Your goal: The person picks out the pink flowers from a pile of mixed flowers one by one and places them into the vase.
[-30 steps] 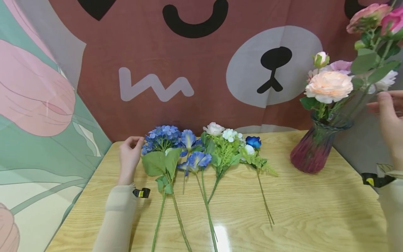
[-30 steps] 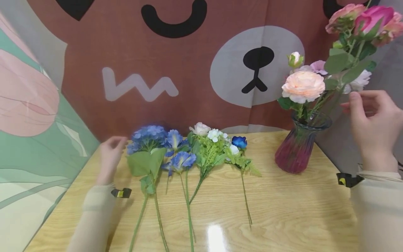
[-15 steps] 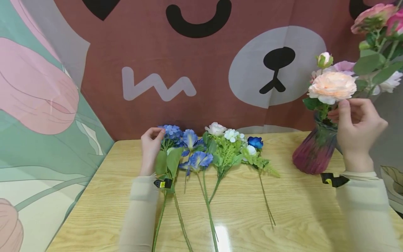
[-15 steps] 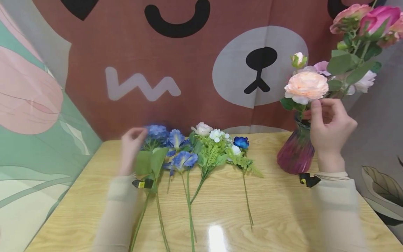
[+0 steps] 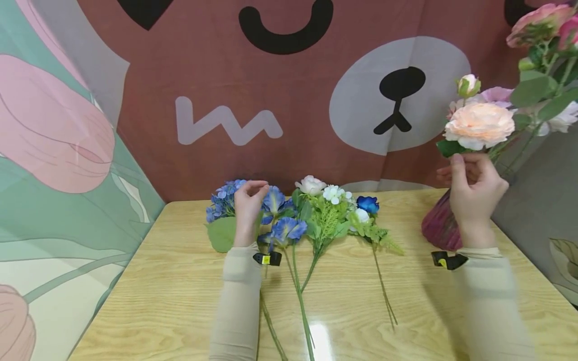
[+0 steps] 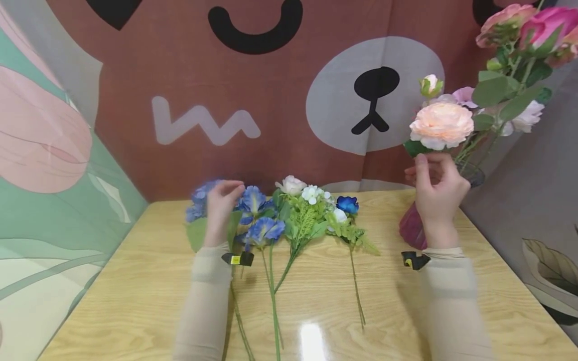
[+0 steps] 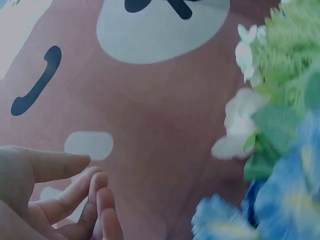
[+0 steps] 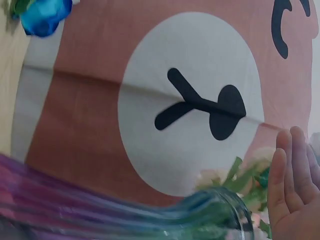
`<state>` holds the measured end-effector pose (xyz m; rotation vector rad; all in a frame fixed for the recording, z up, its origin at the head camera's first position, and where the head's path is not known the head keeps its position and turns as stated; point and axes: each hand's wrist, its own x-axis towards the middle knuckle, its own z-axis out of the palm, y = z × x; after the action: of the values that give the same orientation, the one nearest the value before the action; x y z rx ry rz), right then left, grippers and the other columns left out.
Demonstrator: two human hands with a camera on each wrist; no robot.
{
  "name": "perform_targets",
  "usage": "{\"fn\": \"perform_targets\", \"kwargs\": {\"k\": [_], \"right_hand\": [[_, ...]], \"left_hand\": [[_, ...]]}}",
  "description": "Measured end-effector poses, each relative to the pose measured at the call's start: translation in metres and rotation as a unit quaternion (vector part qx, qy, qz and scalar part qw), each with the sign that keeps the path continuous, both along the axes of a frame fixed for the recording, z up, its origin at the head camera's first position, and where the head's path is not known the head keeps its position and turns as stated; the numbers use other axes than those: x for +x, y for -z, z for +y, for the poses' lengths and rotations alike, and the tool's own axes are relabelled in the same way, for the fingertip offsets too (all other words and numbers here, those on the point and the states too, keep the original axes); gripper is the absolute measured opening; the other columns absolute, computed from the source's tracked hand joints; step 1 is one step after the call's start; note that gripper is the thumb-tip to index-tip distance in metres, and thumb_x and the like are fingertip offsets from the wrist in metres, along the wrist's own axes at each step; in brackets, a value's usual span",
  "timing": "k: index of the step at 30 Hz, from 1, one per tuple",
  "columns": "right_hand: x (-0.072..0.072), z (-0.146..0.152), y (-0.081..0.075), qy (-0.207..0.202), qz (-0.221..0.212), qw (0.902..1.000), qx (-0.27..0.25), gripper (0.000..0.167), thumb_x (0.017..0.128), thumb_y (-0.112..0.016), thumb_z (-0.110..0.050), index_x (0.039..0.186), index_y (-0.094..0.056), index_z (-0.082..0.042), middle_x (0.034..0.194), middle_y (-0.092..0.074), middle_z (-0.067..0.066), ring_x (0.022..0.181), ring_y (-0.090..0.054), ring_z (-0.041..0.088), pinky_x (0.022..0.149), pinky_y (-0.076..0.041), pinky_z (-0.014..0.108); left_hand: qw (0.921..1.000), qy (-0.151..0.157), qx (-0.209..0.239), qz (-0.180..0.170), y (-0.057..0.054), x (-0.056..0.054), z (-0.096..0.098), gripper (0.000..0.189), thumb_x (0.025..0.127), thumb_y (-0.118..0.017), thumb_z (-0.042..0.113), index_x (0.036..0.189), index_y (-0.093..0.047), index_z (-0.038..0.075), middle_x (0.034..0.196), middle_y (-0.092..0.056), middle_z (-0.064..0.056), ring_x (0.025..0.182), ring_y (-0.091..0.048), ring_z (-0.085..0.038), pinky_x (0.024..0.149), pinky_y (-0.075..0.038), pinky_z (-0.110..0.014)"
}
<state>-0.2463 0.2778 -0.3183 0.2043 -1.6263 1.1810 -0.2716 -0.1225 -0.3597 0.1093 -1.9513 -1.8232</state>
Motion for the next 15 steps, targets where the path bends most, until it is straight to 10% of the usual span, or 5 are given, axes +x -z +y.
{"fn": "perform_targets", "kwargs": {"k": [8,15], "right_hand": [[-0.01,-0.018,0.015,-0.019,-0.013,0.9997,0.006,0.017,0.091,-0.062,-0.018,0.094,-0.069,-0.002,0.071,-0.067,-0.021,0.057,-0.063,-0.006,0.059,-0.049,0.009],[-0.018,-0.039,0.024,-0.036,-0.037,0.9986,0.011,0.019,0.092,-0.061,-0.016,0.097,-0.068,0.0,0.075,-0.069,-0.019,0.063,-0.063,-0.007,0.063,-0.049,0.008]], "left_hand": [[0.9917,0.005,-0.106,-0.073,0.01,-0.004,0.027,0.016,0.085,-0.068,0.014,0.098,-0.069,0.005,0.09,-0.066,-0.009,0.081,-0.06,-0.022,0.071,-0.047,-0.035],[0.9464,-0.022,-0.307,-0.098,0.023,-0.013,0.047,0.021,0.085,-0.069,0.016,0.101,-0.069,0.003,0.096,-0.067,-0.013,0.088,-0.063,-0.031,0.078,-0.051,-0.044]]}}
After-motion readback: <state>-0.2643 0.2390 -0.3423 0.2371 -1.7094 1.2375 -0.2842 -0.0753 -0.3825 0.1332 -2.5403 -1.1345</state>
